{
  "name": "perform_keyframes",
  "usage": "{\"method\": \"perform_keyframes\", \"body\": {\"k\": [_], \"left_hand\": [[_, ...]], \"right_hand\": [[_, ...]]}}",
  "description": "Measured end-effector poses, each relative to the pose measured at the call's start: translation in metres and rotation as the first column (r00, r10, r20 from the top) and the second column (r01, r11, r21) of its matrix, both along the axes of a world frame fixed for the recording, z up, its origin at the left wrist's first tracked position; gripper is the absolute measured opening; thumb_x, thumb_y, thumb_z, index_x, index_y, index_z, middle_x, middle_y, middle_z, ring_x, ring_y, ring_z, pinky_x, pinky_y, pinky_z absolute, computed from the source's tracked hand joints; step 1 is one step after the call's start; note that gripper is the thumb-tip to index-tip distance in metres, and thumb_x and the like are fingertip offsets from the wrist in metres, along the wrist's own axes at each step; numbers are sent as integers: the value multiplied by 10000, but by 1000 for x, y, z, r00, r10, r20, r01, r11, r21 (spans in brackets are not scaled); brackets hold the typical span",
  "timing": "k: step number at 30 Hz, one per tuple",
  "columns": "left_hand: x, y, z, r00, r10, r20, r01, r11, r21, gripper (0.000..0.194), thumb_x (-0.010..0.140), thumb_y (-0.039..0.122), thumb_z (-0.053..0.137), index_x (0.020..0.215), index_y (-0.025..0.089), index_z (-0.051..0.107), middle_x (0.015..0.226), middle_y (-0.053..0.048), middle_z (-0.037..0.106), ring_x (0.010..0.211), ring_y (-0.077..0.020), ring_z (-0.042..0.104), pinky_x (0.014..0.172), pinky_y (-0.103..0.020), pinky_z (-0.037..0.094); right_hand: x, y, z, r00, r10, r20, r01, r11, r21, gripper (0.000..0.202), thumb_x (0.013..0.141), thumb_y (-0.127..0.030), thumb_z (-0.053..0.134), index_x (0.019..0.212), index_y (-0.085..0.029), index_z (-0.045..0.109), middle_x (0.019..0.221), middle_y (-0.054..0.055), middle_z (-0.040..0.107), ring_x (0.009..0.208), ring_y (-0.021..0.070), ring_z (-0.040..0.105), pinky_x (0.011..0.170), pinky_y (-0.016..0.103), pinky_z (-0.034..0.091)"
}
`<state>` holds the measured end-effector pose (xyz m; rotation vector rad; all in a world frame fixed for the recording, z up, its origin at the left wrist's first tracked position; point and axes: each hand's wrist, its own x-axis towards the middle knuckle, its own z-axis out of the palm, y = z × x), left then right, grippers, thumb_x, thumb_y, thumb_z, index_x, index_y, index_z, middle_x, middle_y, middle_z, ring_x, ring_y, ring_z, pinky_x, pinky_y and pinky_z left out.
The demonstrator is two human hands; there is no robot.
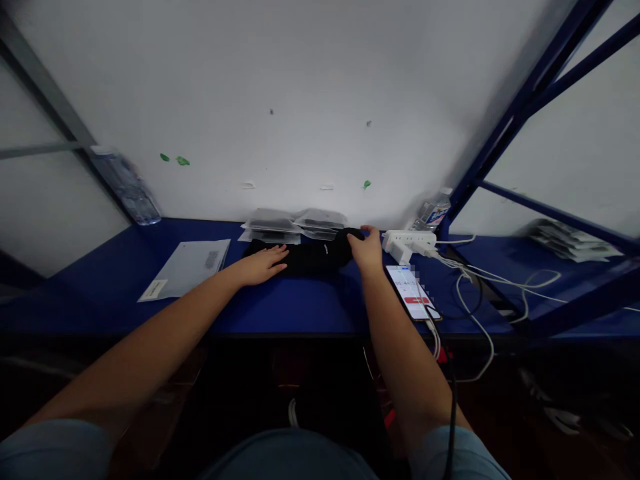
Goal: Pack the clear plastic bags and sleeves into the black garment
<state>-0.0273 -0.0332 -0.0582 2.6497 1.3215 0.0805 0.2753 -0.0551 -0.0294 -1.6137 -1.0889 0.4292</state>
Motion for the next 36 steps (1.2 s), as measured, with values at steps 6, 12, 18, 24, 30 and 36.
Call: {"method": "perform_keyframes", "body": {"k": [6, 12, 18, 24, 30, 36], "left_hand": [[12, -7, 0, 1000, -29, -11, 30, 998, 51, 617, 1046, 456, 332, 1573, 134, 339, 1656, -155, 230, 1542, -298, 215, 1237, -469, 222], [15, -6, -3, 997, -56, 49, 53, 996, 68, 583, 1031, 418, 372, 1547, 147, 382, 1641, -149, 283, 1527, -304, 260, 1237, -492, 236], [1, 4, -3, 969, 28, 245, -47, 996, 72, 566, 959, 158, 327, 1516, 124, 420, 1612, -124, 372, 1498, -235, 346, 1240, -418, 281], [-11, 7, -2, 993, 95, 76, -102, 990, 100, 547, 962, 222, 393, 1492, 100, 443, 1628, -163, 333, 1518, -298, 292, 1247, -463, 249], [-7, 4, -5, 991, 124, 48, -126, 991, 39, 581, 1004, 341, 355, 1522, 82, 396, 1648, -178, 265, 1535, -302, 239, 1250, -443, 232], [5, -7, -3, 989, 70, 127, -70, 998, -8, 575, 1026, 352, 296, 1548, 126, 379, 1667, -102, 241, 1544, -230, 218, 1259, -357, 203]], "right_hand": [[-49, -13, 3, 899, 121, 420, -218, 957, 192, 391, 856, -255, 594, 1239, -198, 544, 1070, 115, 703, 958, 273, 682, 877, 418, 529], [-99, -17, -5, 564, 353, 746, -549, 836, 19, 329, 931, -153, 516, 1248, -150, 603, 1190, 160, 692, 1093, 269, 651, 969, 407, 502], [-84, -12, -11, 537, 513, 670, -686, 727, -6, 312, 1023, -289, 445, 1153, -196, 713, 1112, 94, 755, 1039, 222, 696, 962, 372, 521], [-56, -8, -15, 508, 563, 652, -587, 780, -216, 453, 1014, -305, 418, 1428, -202, 571, 1532, 100, 513, 1479, 287, 376, 1203, 570, 274], [-69, -16, -21, 335, 698, 633, -488, 703, -517, 561, 1047, -415, 356, 1577, -231, 353, 1668, 102, 265, 1554, 335, 171, 1180, 661, 242], [-45, -24, -19, 364, 689, 626, -441, 720, -536, 507, 1006, -246, 403, 1498, -164, 499, 1610, 130, 383, 1522, 313, 285, 1218, 550, 273]]}}
